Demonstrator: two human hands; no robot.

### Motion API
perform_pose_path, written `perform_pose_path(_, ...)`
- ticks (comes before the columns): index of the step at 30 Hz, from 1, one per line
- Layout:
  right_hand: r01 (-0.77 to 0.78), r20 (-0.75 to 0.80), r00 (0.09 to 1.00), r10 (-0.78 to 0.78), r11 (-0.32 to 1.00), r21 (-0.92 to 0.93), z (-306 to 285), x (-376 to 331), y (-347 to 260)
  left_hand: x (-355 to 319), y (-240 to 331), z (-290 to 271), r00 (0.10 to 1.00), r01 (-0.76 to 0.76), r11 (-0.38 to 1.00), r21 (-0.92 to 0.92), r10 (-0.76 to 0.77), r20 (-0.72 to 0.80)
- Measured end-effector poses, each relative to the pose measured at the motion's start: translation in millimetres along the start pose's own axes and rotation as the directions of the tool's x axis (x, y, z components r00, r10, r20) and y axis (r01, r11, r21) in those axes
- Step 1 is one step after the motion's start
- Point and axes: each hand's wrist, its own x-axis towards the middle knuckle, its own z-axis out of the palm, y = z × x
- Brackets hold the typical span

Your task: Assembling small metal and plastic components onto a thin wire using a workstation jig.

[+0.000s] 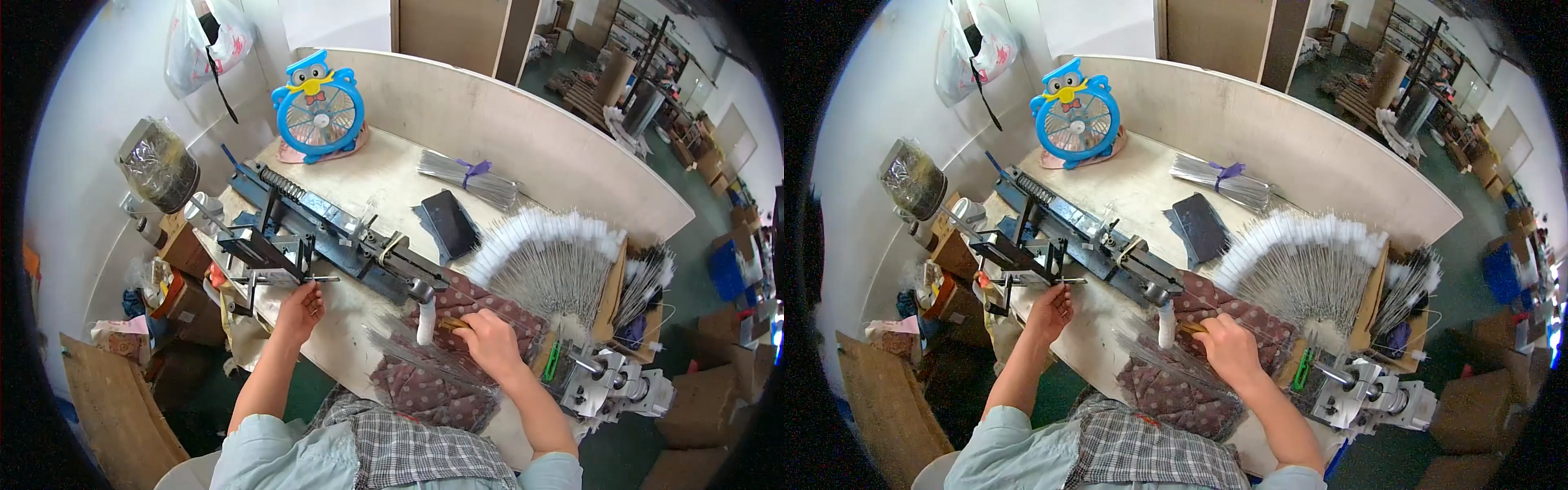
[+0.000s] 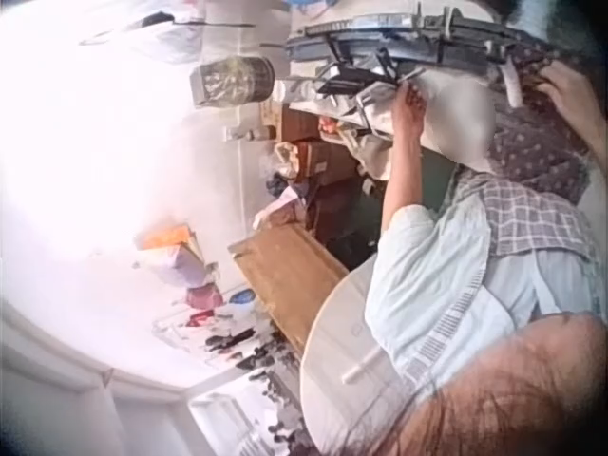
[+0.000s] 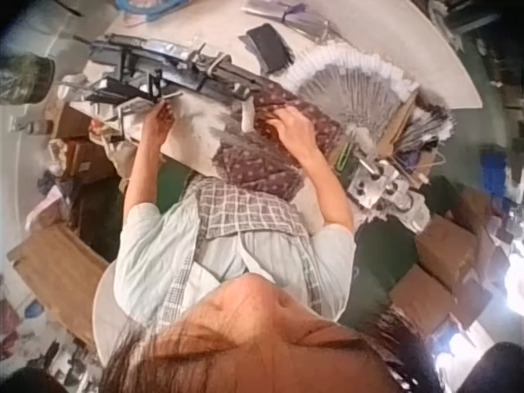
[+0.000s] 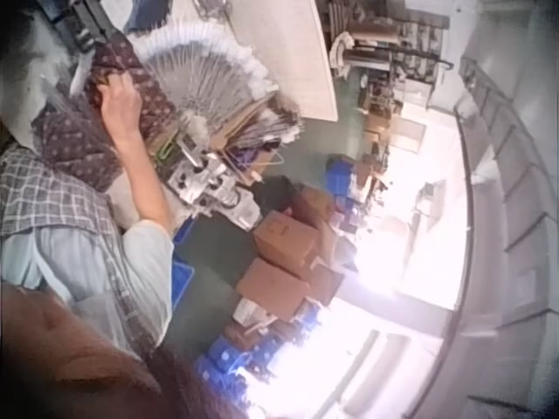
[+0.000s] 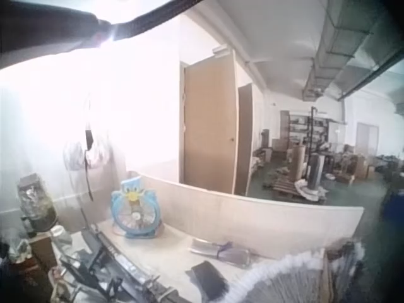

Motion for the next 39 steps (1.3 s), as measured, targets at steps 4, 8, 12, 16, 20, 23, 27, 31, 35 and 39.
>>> perform_pose_path(4, -0.011, 0.003, 1.000, 0.011, 1.000, 0.003, -20.3, -8.1, -7.0, -0.2, -4.6, 11.9, 0.995, -0.078, 0.996, -0.032, 0.076, -0.064)
perform_pose_path(8, 0.003, -0.117, 0.993, -0.010, 0.999, -0.052, -52.5, -9.8, -12.6, -28.2, -36.9, 51.0, 0.967, -0.204, 0.970, 0.129, 0.180, 0.178)
perform_pose_path(12, -0.054, -0.263, 0.964, 0.039, 0.997, -0.049, -70.3, -2.0, 10.8, -90.4, -76.5, 161.4, 0.891, -0.034, 0.970, 0.241, -0.080, 0.448)
perform_pose_path(16, -0.245, -0.147, 0.943, 0.300, 0.921, 0.304, -72.1, -11.5, 15.5, -85.5, -103.6, 200.3, 0.798, -0.067, 0.979, 0.194, -0.064, 0.599)
perform_pose_path(20, -0.179, -0.124, 0.966, 0.227, 0.933, 0.313, -75.5, -21.6, 21.0, -80.8, -117.4, 211.7, 0.771, -0.144, 0.965, 0.220, -0.030, 0.636)
perform_pose_path(23, -0.051, -0.131, 0.988, 0.084, 0.969, 0.240, -75.4, -26.1, 22.1, -83.4, -120.1, 211.8, 0.800, -0.150, 0.964, 0.219, -0.011, 0.599)
perform_pose_path(27, 0.116, -0.256, 0.958, -0.128, 0.991, -0.062, -82.7, -16.4, 14.6, -87.5, -106.0, 206.2, 0.884, -0.160, 0.973, 0.165, 0.067, 0.463)
perform_pose_path(31, 0.070, -0.376, 0.918, -0.126, 0.985, -0.159, -60.9, 19.5, 4.1, -83.1, -95.2, 200.8, 0.925, -0.081, 0.994, 0.077, 0.046, 0.378)
perform_pose_path(35, 0.036, -0.189, 0.980, -0.058, 0.992, -0.121, -37.5, 40.0, 5.8, -86.8, -87.8, 205.6, 0.935, -0.014, 0.998, 0.065, -0.010, 0.356)
perform_pose_path(39, -0.005, -0.143, 0.990, 0.012, 0.999, 0.047, -49.1, 37.4, 2.7, -83.1, -88.6, 197.8, 0.908, -0.001, 0.998, 0.066, -0.027, 0.419)
